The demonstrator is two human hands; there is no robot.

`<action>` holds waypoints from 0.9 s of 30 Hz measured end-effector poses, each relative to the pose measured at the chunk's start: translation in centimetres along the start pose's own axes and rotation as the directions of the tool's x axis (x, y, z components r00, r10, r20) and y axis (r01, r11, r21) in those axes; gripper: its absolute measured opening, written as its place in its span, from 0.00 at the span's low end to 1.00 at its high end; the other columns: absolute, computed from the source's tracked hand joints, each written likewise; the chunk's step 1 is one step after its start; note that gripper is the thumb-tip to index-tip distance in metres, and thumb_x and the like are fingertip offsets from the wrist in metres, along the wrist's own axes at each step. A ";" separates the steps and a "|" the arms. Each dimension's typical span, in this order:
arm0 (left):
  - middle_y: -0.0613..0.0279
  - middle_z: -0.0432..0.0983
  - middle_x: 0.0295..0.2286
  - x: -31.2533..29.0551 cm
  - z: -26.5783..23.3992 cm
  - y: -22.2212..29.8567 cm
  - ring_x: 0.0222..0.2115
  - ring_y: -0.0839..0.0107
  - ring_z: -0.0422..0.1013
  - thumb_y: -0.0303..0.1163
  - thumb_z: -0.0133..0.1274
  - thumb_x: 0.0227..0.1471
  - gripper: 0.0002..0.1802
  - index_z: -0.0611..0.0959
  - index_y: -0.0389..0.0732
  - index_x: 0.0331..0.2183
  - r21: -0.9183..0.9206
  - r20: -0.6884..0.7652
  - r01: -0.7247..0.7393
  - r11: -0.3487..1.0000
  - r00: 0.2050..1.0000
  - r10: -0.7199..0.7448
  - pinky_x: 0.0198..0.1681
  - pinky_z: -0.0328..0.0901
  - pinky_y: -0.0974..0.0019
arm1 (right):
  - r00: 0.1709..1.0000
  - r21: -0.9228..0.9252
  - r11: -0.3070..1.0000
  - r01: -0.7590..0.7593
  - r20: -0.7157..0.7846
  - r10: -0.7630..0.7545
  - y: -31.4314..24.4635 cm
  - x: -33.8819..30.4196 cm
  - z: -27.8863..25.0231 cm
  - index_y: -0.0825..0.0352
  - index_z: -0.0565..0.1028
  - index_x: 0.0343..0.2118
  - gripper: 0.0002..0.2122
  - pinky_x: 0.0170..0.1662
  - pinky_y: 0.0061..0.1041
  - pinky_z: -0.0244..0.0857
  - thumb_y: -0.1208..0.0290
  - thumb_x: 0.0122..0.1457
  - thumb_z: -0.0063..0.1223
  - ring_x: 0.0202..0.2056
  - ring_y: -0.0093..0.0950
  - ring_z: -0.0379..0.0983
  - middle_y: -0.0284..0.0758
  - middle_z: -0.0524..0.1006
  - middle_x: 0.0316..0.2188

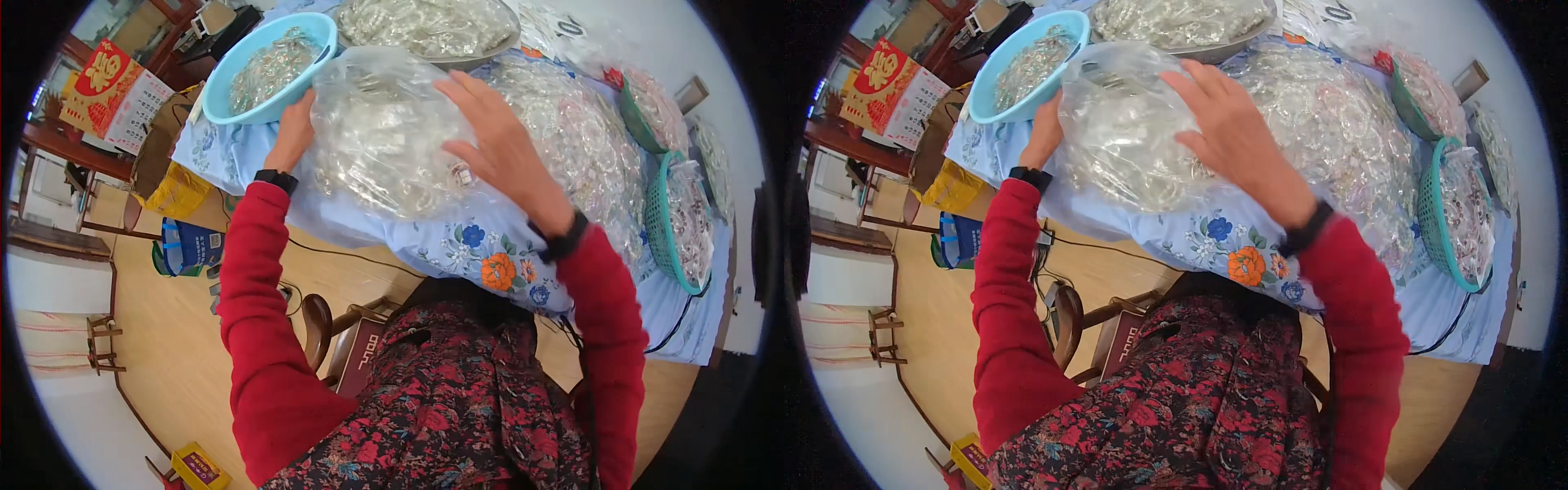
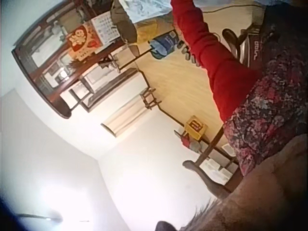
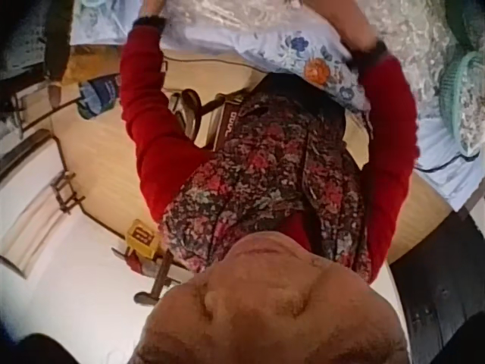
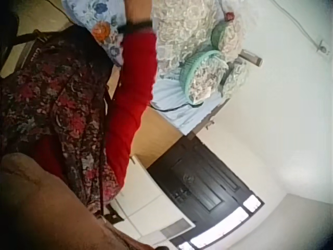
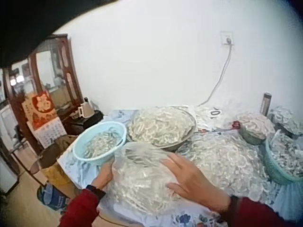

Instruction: Sort small clear plastic components from a central pile into various bowls and bags.

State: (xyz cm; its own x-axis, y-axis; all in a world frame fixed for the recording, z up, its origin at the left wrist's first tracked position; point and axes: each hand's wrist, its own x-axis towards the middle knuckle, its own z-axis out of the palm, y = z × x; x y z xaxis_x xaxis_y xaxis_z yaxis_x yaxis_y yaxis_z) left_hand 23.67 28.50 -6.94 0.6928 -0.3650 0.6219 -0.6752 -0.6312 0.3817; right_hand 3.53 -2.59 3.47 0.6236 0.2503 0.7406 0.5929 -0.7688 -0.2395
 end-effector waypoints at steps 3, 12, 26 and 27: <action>0.41 0.74 0.24 1.1 -1.5 1.7 0.29 0.46 0.72 0.20 0.42 0.43 0.11 0.79 0.36 0.29 0.322 0.153 -0.134 0.937 0.984 0.088 0.28 0.66 0.52 | 0.989 0.028 0.991 -0.132 0.063 0.130 4.6 1.6 3.3 0.67 0.73 0.42 0.16 0.43 0.29 0.64 0.68 0.50 0.56 0.39 0.36 0.72 0.43 0.75 0.36; 0.61 0.68 0.14 2.5 -5.2 16.0 0.16 0.62 0.68 0.27 0.54 0.41 0.04 0.75 0.40 0.22 0.289 -0.126 -0.488 0.824 0.833 0.538 0.19 0.63 0.63 | 0.877 0.115 0.876 -0.469 0.173 0.448 9.8 4.5 3.0 0.69 0.76 0.26 0.13 0.32 0.29 0.63 0.61 0.47 0.53 0.23 0.35 0.70 0.38 0.76 0.21; 0.60 0.67 0.19 0.3 -4.2 16.4 0.23 0.64 0.69 0.37 0.58 0.46 0.12 0.74 0.40 0.27 0.039 0.239 -0.494 0.868 0.849 0.472 0.26 0.63 0.64 | 0.637 -0.040 0.665 -0.745 0.250 0.729 13.7 3.4 8.9 0.66 0.78 0.29 0.13 0.34 0.33 0.65 0.61 0.47 0.54 0.30 0.35 0.72 0.38 0.76 0.25; 0.60 0.68 0.19 0.3 -4.3 16.3 0.23 0.63 0.69 0.36 0.57 0.46 0.12 0.74 0.40 0.27 0.035 0.251 -0.432 0.901 0.877 0.410 0.26 0.64 0.62 | 0.642 0.093 0.643 -0.760 0.257 0.722 14.3 3.2 8.8 0.68 0.77 0.28 0.12 0.30 0.30 0.64 0.63 0.46 0.56 0.26 0.31 0.71 0.37 0.76 0.23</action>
State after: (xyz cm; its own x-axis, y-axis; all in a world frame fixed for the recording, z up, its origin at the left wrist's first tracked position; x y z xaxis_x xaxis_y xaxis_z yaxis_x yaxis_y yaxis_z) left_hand 11.81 21.07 2.42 0.3940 -0.7510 0.5299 -0.8990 -0.4349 0.0519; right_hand 18.53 -7.56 -3.12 0.9596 -0.2432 0.1416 -0.0454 -0.6303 -0.7750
